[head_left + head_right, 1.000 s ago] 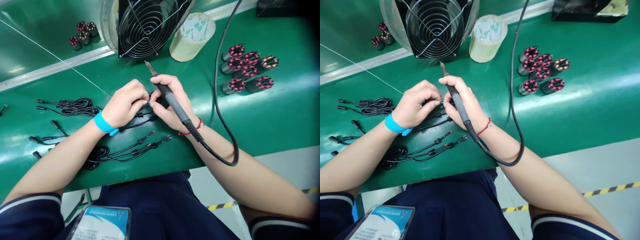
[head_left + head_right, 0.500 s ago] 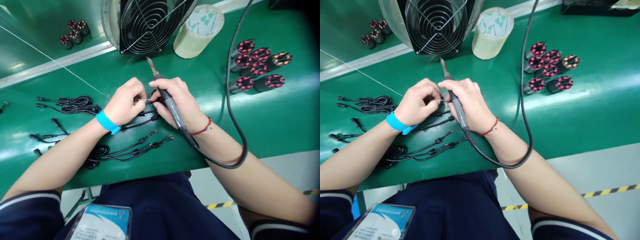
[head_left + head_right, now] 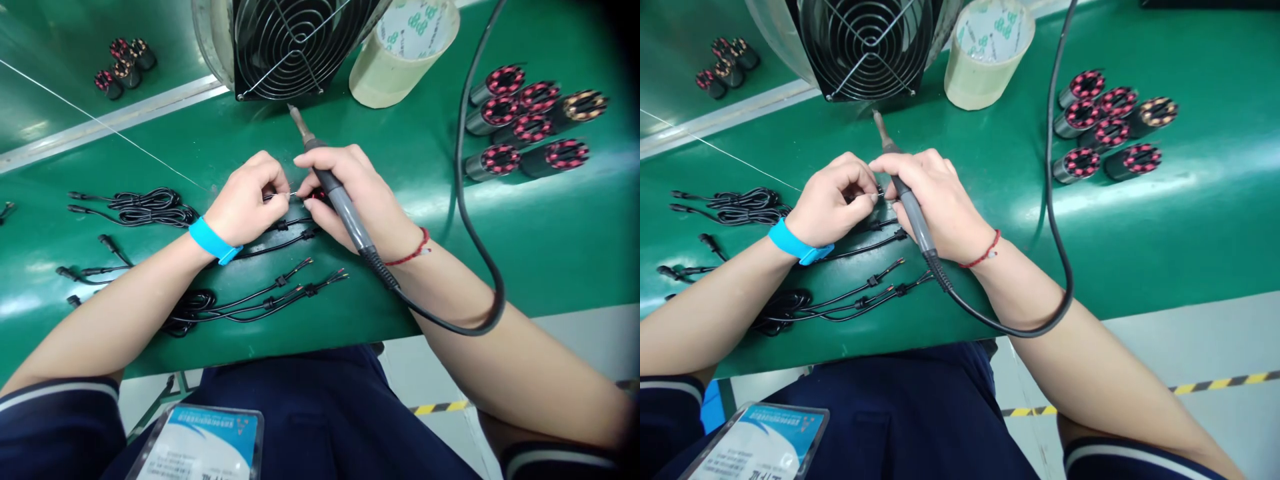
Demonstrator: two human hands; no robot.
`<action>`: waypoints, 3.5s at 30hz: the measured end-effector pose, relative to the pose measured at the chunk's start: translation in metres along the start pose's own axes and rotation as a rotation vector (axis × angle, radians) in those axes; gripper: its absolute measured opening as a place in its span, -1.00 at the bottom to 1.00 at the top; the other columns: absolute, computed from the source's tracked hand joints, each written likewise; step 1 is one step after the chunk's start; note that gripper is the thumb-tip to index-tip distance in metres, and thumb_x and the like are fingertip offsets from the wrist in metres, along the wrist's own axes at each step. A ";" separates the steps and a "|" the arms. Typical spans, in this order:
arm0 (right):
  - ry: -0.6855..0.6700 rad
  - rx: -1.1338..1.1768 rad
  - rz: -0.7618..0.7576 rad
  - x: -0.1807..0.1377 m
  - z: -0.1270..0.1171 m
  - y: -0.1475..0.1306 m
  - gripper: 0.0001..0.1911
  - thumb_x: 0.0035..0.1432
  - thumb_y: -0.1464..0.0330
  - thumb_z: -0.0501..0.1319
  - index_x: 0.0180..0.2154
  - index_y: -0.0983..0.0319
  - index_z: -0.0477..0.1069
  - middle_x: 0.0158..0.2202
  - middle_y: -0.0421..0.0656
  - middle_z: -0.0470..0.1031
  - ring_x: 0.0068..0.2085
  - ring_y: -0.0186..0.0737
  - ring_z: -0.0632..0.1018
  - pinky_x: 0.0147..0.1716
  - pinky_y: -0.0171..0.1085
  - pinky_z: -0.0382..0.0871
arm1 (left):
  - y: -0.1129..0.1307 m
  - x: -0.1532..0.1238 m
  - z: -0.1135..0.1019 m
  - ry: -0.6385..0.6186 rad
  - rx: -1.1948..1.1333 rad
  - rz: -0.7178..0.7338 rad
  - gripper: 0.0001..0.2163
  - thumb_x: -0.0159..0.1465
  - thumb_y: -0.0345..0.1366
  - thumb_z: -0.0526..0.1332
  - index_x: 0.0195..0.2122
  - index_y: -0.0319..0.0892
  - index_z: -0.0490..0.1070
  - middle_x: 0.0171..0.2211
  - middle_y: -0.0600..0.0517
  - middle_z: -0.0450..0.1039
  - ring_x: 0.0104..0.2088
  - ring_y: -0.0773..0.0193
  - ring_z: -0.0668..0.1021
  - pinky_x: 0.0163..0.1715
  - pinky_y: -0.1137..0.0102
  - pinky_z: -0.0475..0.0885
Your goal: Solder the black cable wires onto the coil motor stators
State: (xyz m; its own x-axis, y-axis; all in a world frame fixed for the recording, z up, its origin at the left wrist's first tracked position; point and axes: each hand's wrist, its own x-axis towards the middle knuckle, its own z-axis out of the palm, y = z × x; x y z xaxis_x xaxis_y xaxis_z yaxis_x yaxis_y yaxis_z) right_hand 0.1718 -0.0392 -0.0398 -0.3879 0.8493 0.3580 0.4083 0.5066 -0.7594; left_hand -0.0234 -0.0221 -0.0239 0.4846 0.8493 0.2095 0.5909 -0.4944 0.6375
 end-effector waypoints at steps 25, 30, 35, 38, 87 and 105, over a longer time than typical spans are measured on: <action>0.310 0.003 0.028 -0.007 -0.027 -0.023 -0.75 0.25 0.35 0.22 -0.03 0.04 0.47 0.01 -0.29 0.55 -0.13 -0.29 0.61 -0.03 -0.23 0.51 | 0.014 0.001 0.000 0.032 0.107 0.029 -0.86 0.10 -0.49 0.12 -0.51 -0.11 0.23 -0.41 0.02 0.39 -0.28 0.25 0.47 -0.26 0.28 0.44; 0.419 -0.046 0.042 -0.010 -0.030 -0.022 -0.83 0.23 0.27 0.19 -0.24 0.18 0.52 -0.34 -0.17 0.50 -0.42 -0.31 0.45 -0.36 -0.15 0.43 | 0.018 0.002 0.003 0.032 0.158 0.043 -0.87 0.12 -0.49 0.11 -0.49 -0.11 0.23 -0.37 0.00 0.38 -0.28 0.24 0.46 -0.25 0.27 0.46; 0.476 -0.008 0.004 -0.012 -0.030 -0.019 -0.78 0.20 0.26 0.17 -0.46 0.16 0.45 -0.48 -0.22 0.44 -0.49 -0.35 0.43 -0.43 -0.15 0.39 | 0.018 0.002 0.003 0.046 0.182 0.076 -0.85 0.12 -0.49 0.11 -0.50 -0.11 0.19 -0.40 0.00 0.38 -0.29 0.23 0.46 -0.28 0.29 0.44; 0.481 -0.019 -0.018 -0.011 -0.029 -0.018 -0.80 0.20 0.27 0.18 -0.47 0.14 0.43 -0.48 -0.26 0.46 -0.49 -0.36 0.47 -0.46 -0.19 0.39 | 0.016 0.002 0.003 0.048 0.191 0.090 -0.85 0.12 -0.48 0.11 -0.49 -0.10 0.18 -0.41 0.00 0.38 -0.29 0.21 0.47 -0.28 0.28 0.42; 0.287 -0.032 0.039 -0.010 -0.023 -0.023 -0.64 0.29 0.27 0.20 0.11 0.14 0.38 0.13 -0.26 0.48 -0.09 -0.31 0.63 -0.17 -0.32 0.56 | 0.022 0.004 0.002 0.038 0.196 -0.032 -0.88 0.17 -0.42 0.11 -0.48 -0.10 0.20 -0.37 -0.02 0.40 -0.26 0.19 0.46 -0.19 0.23 0.45; 0.051 -0.178 0.115 0.003 0.005 -0.013 -0.64 0.16 0.46 0.05 -0.01 0.11 0.30 -0.30 -0.21 0.51 -0.12 -0.09 0.52 0.00 -0.02 0.42 | 0.019 0.000 -0.007 0.033 0.165 -0.019 -0.91 0.11 -0.46 0.13 -0.43 -0.12 0.32 -0.28 -0.09 0.44 -0.33 0.17 0.46 -0.30 0.23 0.46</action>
State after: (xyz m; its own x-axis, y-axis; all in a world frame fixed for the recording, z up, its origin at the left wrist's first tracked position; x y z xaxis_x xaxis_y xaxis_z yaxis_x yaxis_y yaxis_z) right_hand 0.1609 -0.0440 -0.0315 -0.2897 0.9072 0.3052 0.5885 0.4203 -0.6907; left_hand -0.0164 -0.0302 -0.0067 0.4528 0.8629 0.2243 0.6991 -0.4997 0.5114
